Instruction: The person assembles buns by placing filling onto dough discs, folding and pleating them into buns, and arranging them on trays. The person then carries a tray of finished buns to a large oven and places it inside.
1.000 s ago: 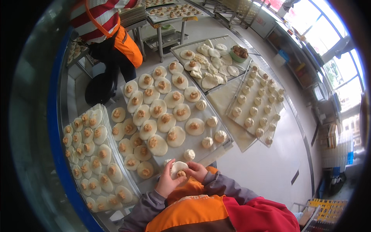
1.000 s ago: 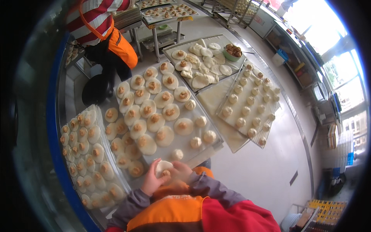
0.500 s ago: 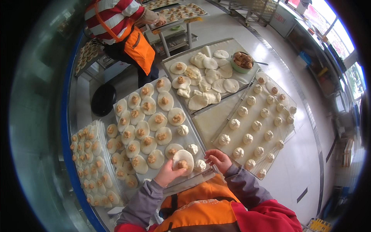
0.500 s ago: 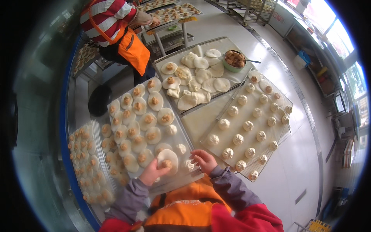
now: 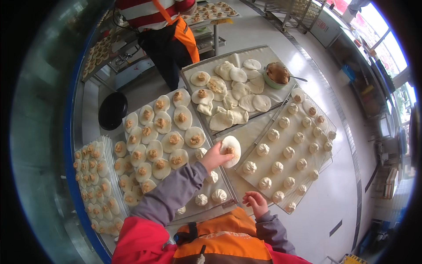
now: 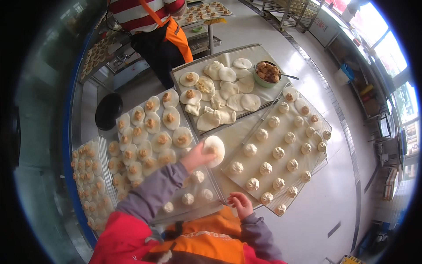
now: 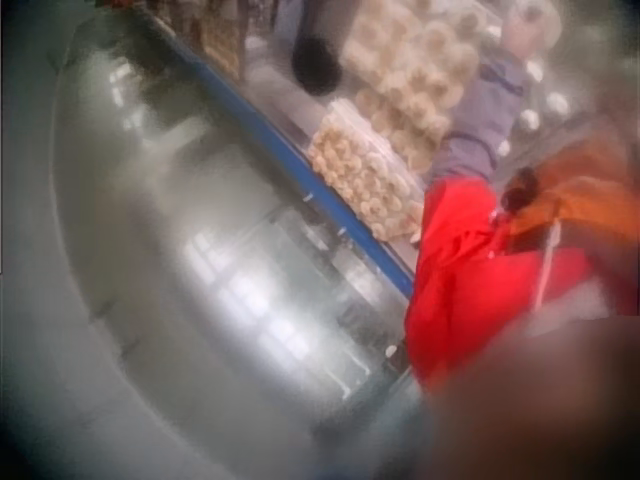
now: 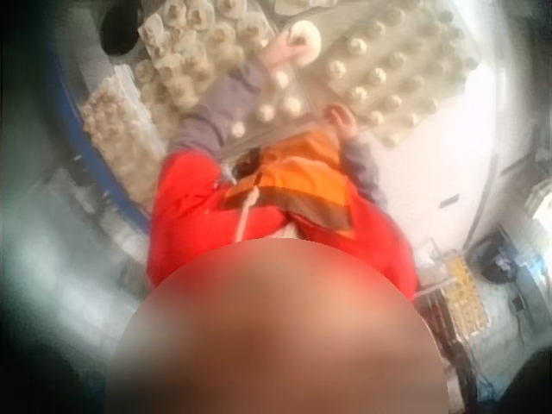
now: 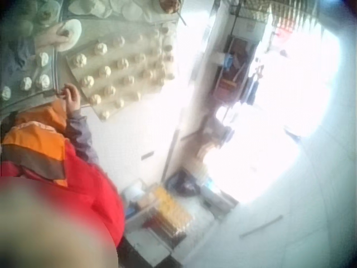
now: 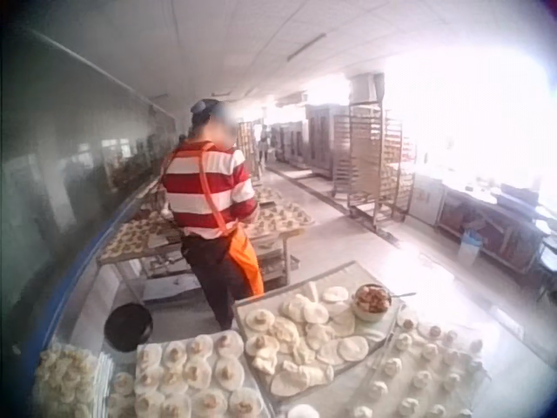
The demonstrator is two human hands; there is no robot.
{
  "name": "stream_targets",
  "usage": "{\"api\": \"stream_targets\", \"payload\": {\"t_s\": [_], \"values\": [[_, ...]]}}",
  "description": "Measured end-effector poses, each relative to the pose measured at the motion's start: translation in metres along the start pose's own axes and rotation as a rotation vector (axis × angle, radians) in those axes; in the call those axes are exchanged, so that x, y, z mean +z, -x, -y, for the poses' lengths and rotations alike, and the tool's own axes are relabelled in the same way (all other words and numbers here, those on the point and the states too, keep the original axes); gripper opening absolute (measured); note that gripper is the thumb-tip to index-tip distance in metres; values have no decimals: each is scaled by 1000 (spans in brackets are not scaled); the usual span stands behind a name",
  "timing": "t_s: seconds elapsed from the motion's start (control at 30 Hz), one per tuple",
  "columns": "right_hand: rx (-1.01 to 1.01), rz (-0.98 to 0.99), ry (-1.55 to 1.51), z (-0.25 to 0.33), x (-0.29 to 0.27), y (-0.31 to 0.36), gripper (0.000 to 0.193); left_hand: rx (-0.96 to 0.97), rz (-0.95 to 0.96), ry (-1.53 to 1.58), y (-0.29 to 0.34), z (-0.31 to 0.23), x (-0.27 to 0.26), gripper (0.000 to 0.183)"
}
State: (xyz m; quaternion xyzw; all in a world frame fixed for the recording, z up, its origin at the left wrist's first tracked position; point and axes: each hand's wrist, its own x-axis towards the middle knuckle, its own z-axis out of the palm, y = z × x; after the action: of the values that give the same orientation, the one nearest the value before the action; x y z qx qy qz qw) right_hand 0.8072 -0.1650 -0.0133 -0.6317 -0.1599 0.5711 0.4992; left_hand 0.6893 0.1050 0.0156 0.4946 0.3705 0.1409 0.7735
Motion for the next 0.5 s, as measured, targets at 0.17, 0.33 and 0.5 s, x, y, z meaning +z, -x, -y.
{"api": "stream_targets", "payload": {"t_s": [0.17,0.33,0.5], "values": [[-33,37,2,-3,-6,-2,19,43,-85,-3,-32,33,12,61],[-35,54,14,3,-4,-15,19,151,-268,-194,-29,62,13,66],[-42,77,32,4,-6,-17,19,174,-263,-526,-35,57,-16,63]]}}
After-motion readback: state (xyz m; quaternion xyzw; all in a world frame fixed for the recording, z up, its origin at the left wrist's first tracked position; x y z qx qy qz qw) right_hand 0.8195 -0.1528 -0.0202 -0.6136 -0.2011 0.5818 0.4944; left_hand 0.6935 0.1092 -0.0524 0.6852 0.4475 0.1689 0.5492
